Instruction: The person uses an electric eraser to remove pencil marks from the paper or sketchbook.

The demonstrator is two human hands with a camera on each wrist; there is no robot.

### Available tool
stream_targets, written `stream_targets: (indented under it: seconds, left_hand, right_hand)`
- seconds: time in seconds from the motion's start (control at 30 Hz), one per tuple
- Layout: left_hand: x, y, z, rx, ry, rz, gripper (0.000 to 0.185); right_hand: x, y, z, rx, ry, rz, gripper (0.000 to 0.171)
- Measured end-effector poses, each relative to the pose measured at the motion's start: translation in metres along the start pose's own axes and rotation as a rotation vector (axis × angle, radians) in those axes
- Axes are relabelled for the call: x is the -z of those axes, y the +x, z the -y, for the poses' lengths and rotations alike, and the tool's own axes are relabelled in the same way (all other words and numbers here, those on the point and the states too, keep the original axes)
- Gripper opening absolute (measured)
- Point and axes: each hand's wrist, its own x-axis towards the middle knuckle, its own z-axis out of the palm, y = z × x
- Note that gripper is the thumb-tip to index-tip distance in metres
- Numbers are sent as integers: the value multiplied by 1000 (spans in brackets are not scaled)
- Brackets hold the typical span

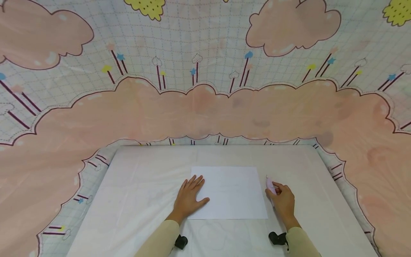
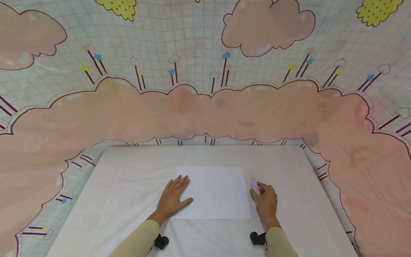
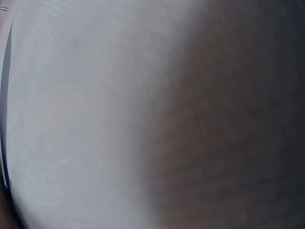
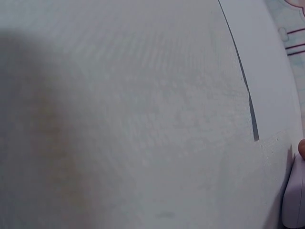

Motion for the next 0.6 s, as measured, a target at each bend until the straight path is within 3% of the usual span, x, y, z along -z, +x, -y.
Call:
stream_targets:
  seconds: [0.2, 0.47, 0.6]
  left_hand:
    - [-1, -1, 0, 7, -48, -46, 78]
    - [2, -2, 7, 12, -278, -139, 69]
    - [12, 1, 11, 0, -253, -150, 66]
  right_hand:
    - [2, 1, 2, -1, 2, 10, 42]
    - [11, 3, 9, -32, -2, 147, 52]
    - [17, 8, 15, 29, -47, 165, 50]
